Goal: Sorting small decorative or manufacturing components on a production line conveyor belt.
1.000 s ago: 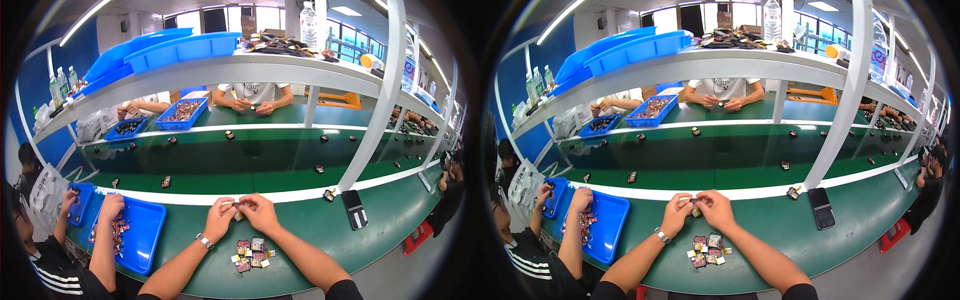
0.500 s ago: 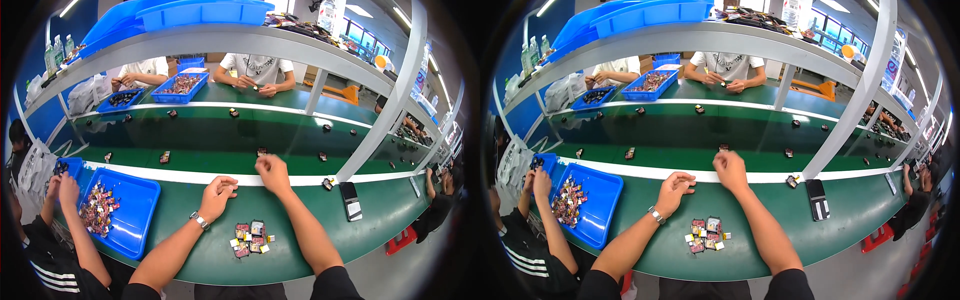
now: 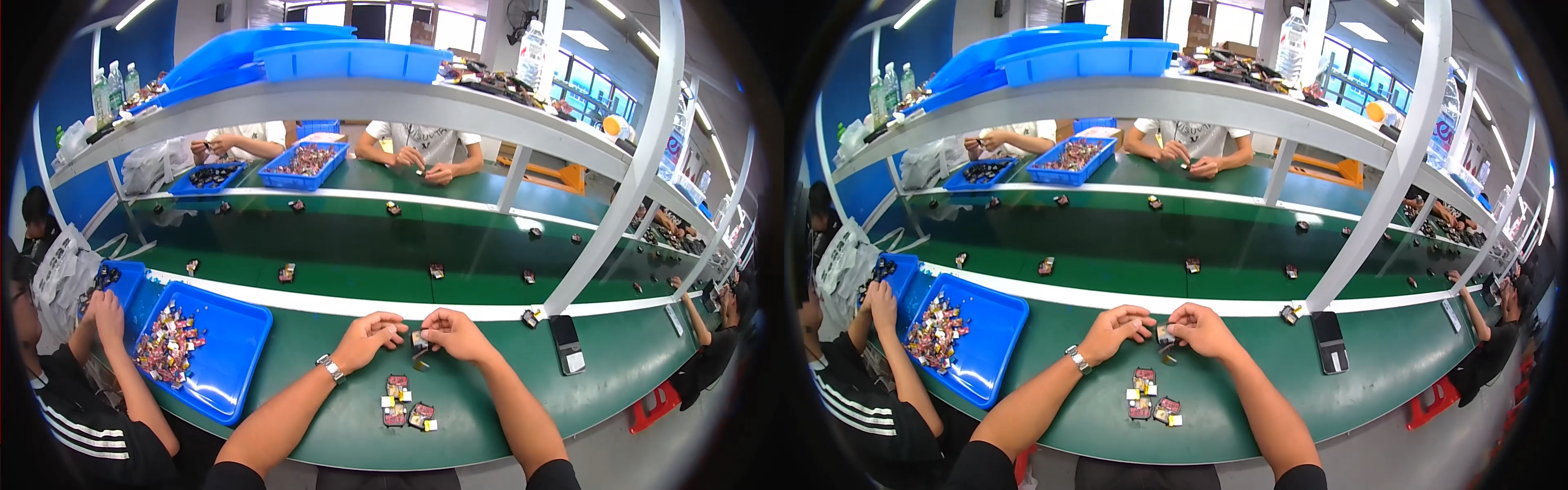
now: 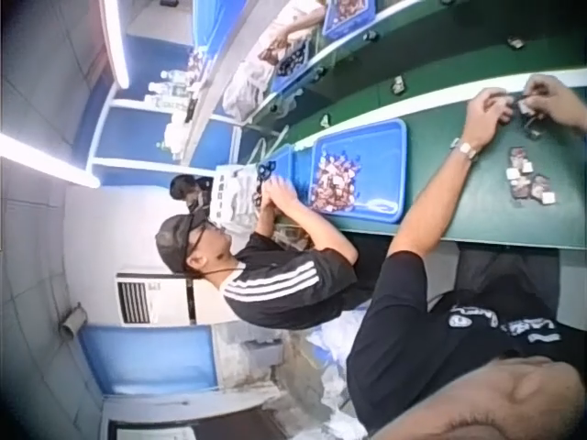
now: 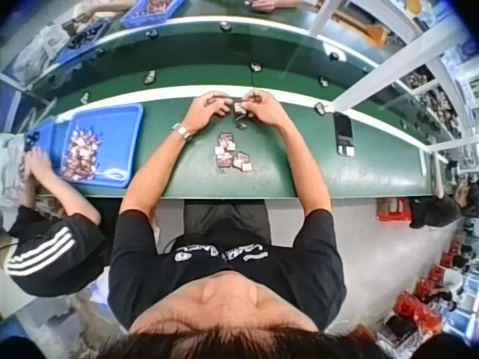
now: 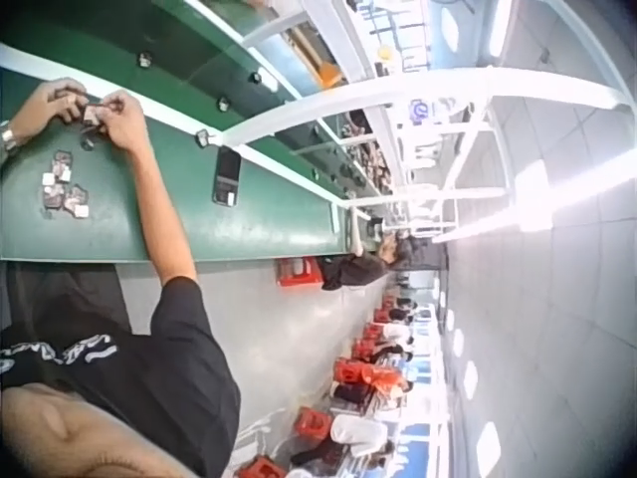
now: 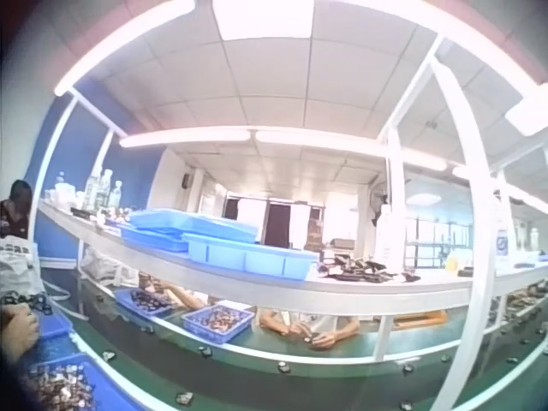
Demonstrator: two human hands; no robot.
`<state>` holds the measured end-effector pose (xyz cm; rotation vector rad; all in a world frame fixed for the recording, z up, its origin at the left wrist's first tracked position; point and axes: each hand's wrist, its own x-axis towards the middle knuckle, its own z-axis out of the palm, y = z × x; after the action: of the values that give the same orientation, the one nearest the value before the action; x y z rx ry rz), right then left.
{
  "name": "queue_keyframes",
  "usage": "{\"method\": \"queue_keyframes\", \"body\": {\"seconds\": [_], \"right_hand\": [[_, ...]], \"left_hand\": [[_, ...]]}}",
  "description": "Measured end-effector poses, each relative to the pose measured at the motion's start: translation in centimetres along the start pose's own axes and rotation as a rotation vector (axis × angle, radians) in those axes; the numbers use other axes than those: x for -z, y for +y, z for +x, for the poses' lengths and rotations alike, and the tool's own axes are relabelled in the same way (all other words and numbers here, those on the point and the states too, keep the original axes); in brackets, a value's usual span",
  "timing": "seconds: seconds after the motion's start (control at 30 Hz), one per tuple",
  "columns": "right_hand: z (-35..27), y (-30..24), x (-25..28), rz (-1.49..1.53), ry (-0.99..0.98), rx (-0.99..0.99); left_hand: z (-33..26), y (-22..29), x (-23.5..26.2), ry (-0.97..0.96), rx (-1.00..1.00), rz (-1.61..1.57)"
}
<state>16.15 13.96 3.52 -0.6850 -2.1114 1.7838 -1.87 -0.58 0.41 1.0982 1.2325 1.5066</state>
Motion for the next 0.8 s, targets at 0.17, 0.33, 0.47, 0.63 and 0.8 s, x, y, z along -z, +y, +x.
{"method": "queue_keyframes", "body": {"seconds": [0.17, 0.33, 0.47, 0.63, 0.8], "right_hand": [[1.4, 2.1, -2.8, 0.086, 0.182, 0.106], [0.6, 1.8, -4.0, 0.004, 0.238, 0.170], [0.2, 0.6, -3.9, -0.212, 0.229, 0.262], [0.1, 0.5, -3.2, -0.242, 0.149, 0.281], [-1.3, 0.4, -3.1, -0.386, -0.011, 0.259]], "left_hand": [[-0.3, 0.5, 0.2, -0.047, 0.083, -0.038], [0.1, -0.1, 0.3, -0.023, 0.020, 0.023], [0.1, 0.1, 0.8, -0.035, 0.041, 0.136], [0.0, 0.7, 0.3, -0.016, 0.097, 0.114], [-0.1, 0.7, -0.1, 0.047, 0.100, 0.105]]}}
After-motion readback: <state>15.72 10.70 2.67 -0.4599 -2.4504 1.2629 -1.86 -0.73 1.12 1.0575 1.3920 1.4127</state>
